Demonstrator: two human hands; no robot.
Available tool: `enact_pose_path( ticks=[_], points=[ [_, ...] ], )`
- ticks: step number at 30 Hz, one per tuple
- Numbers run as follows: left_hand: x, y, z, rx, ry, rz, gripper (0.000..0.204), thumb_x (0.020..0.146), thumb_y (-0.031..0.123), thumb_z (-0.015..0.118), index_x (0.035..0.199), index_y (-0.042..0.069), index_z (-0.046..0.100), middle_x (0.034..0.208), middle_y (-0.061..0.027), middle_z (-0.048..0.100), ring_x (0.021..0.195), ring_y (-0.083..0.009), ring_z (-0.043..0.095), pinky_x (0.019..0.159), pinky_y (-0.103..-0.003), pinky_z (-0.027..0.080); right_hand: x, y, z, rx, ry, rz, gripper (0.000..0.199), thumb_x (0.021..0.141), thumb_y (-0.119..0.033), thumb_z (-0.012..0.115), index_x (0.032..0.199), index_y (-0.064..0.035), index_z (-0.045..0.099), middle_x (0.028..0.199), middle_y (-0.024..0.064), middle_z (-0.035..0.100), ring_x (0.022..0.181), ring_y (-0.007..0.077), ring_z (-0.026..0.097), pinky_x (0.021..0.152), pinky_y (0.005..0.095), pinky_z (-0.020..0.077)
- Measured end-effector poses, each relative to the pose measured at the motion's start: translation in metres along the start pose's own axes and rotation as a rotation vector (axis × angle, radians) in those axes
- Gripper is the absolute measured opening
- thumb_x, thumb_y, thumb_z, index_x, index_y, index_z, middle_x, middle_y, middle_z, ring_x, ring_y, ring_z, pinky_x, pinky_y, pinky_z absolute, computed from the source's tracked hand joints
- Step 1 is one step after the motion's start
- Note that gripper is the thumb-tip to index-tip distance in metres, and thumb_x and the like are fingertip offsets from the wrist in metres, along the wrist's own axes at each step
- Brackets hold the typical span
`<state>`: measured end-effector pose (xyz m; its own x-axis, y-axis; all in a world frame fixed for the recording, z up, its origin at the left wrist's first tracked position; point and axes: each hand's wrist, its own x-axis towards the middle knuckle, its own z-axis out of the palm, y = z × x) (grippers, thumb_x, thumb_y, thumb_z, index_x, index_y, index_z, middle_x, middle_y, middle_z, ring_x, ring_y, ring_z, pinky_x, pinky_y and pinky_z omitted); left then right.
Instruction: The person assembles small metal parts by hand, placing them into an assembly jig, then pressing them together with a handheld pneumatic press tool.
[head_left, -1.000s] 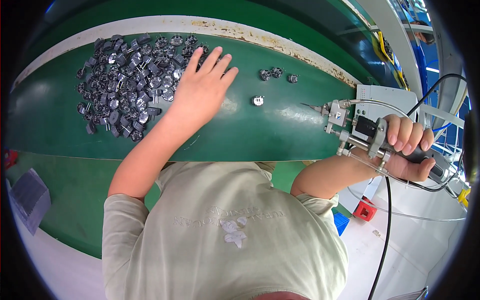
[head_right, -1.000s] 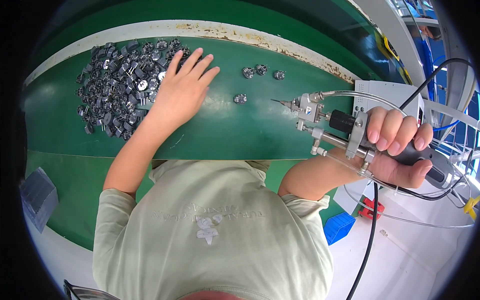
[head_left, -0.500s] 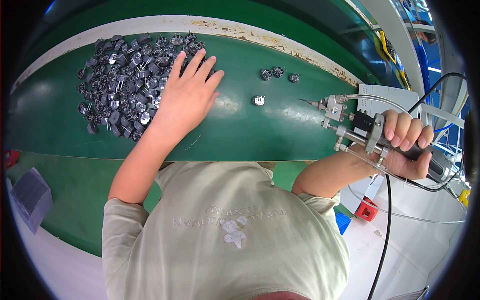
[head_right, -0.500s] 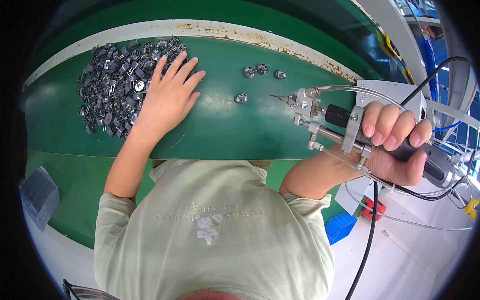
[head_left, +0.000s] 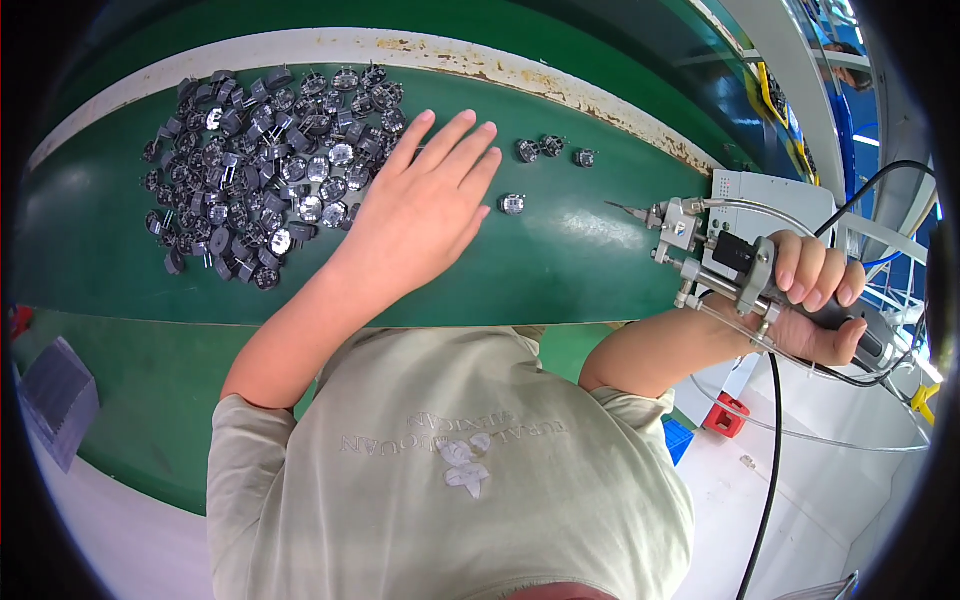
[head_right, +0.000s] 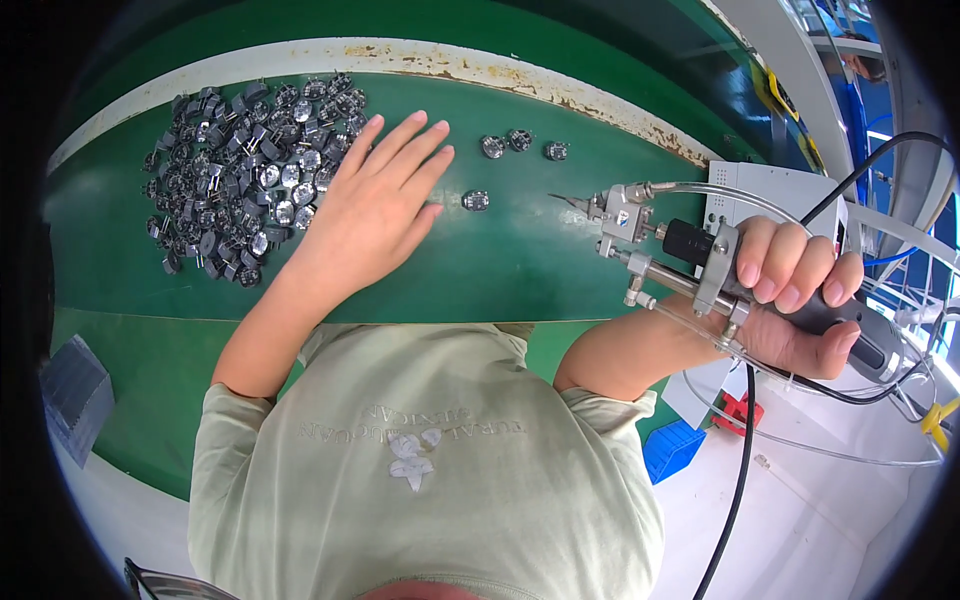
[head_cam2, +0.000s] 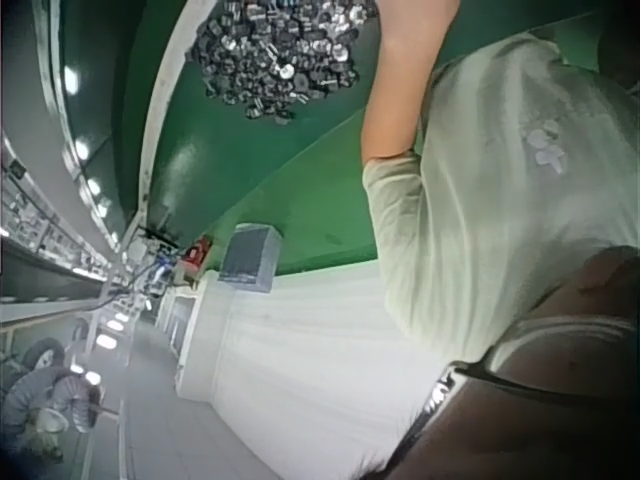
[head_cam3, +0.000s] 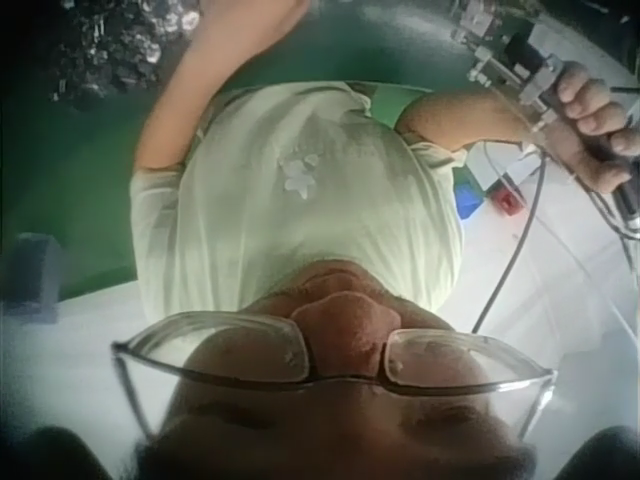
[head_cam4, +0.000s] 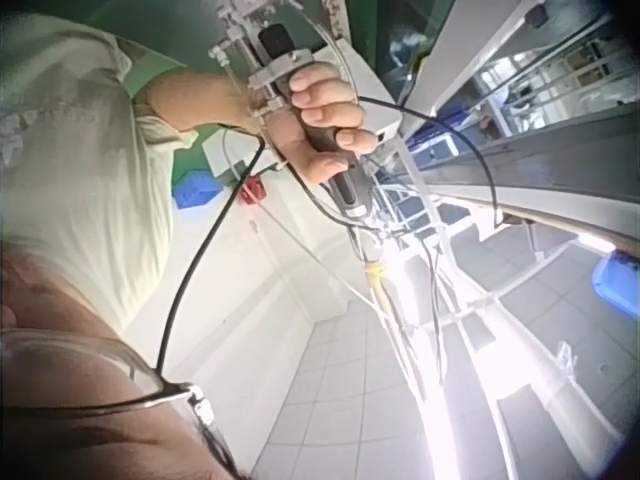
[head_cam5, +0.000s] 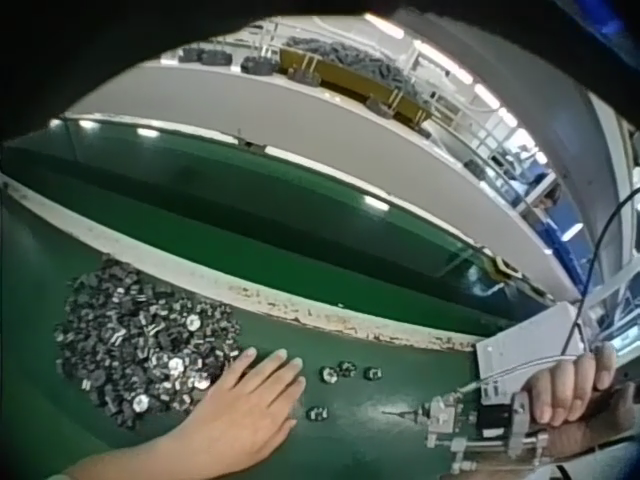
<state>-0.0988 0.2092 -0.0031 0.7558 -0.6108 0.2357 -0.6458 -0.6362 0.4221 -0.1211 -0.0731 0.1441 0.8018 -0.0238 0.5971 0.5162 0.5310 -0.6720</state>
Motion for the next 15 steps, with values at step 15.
enact_pose_path(
  ticks=[15],
  points=[
    [-0.001, -0.001, -0.009, -0.087, 0.007, 0.001, 0.044, 0.085, 0.013, 0.061, 0.124, -0.005, 0.054, 0.138, -0.0144, 0.049, 0.134, -0.0294, 0.04, 0.115, -0.046, 0.025, 0.0, 0.005, -0.002, -0.089, -0.064, 0.029, 0.032, 0.085, -0.036, 0.058, 0.093, -0.0065, 0.048, 0.071, 0.0092, 0.052, 0.062, 0.02, 0.048, 0.058, 0.0346, 0.0406]
  ],
)
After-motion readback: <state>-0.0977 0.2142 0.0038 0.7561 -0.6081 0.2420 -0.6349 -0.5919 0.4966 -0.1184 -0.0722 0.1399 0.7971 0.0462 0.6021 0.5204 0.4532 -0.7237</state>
